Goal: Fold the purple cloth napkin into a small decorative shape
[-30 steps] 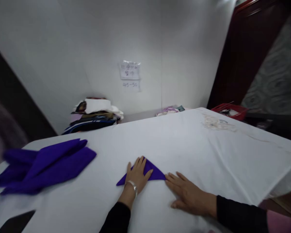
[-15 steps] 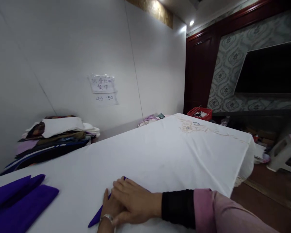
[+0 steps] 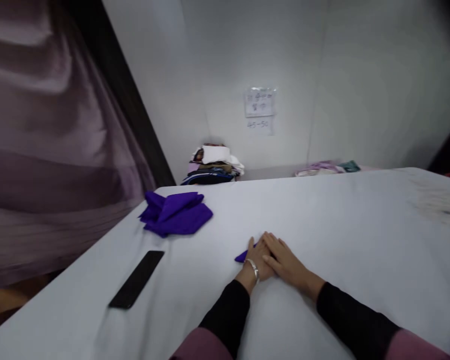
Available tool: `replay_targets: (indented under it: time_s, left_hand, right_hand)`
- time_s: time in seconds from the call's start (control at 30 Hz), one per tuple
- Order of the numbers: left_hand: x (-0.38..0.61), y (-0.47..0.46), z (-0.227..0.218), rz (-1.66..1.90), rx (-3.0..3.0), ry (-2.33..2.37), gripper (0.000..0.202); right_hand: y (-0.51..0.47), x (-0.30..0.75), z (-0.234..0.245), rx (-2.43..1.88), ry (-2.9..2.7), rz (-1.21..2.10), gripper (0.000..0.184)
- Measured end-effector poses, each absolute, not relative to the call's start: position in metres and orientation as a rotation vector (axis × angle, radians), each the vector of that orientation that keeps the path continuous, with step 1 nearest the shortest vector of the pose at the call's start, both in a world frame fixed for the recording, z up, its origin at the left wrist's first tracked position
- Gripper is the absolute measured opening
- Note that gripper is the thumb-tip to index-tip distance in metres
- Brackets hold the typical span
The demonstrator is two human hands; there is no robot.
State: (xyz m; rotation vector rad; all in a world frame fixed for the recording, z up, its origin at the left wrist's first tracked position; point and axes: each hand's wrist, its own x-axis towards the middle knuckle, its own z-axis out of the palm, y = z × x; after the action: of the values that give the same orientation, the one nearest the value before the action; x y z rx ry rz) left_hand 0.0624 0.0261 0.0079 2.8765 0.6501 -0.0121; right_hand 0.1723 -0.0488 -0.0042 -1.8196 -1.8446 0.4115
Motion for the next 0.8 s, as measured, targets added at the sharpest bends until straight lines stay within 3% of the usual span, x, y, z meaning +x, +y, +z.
replay_targets:
  time_s: [0.8]
  left_hand:
    - [0.028, 0.035, 0.006, 0.043, 2.731, 1.161, 0.061]
  right_hand:
    - [-0.044, 0.176, -0.04, -1.968, -2.014, -0.017, 0.074]
